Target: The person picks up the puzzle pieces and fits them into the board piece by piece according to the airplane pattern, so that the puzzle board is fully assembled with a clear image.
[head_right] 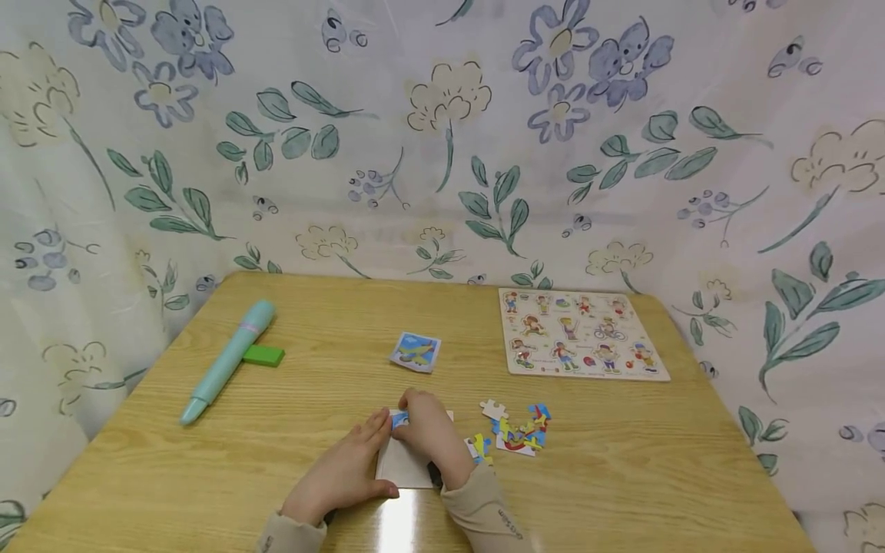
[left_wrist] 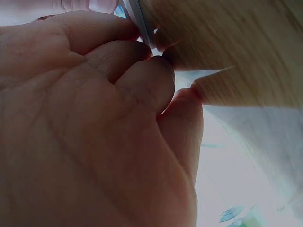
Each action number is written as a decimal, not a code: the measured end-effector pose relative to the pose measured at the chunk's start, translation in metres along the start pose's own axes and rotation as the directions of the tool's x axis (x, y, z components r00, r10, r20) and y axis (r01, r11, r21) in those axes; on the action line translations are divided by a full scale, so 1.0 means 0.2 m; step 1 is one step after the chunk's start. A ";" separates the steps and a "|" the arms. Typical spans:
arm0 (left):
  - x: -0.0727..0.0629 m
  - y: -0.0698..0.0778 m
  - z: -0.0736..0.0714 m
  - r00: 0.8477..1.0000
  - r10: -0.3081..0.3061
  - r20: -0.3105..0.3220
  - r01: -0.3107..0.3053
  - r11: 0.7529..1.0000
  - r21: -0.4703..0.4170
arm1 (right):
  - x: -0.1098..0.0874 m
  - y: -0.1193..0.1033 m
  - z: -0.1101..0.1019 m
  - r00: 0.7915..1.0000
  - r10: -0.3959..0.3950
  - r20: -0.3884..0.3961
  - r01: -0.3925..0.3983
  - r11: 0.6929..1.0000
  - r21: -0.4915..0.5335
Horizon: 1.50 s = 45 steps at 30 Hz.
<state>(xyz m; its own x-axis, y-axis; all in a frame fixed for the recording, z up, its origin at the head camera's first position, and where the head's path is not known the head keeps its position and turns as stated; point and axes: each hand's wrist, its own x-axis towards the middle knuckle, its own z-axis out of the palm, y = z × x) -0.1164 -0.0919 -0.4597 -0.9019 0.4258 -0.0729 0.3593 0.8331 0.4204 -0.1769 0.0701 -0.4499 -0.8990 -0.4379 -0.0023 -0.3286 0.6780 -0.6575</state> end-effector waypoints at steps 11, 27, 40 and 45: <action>0.01 0.00 -0.01 1.000 0.006 0.011 -0.006 1.000 -0.023 | 0.00 -0.01 0.03 0.998 0.031 -0.049 -0.034 0.998 -0.053; 0.00 0.00 0.01 1.000 -0.005 -0.004 0.005 1.000 -0.019 | -0.03 0.13 -0.14 0.991 0.129 0.037 -0.131 0.990 0.059; 0.01 0.00 0.00 1.000 0.004 -0.006 -0.004 1.000 0.009 | -0.18 0.40 -0.46 0.946 0.320 -0.060 -0.320 0.947 0.014; 0.00 0.01 -0.01 1.000 -0.003 0.002 0.003 1.000 0.000 | -0.18 0.42 -0.45 0.947 0.318 -0.036 -0.318 0.948 0.000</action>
<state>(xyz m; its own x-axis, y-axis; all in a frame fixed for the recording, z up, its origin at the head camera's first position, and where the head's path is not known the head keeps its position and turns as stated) -0.1169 -0.0907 -0.4582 -0.9024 0.4242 -0.0761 0.3568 0.8343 0.4203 -0.1982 0.1959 -0.4364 -0.9665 -0.1782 -0.1845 -0.0254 0.7821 -0.6226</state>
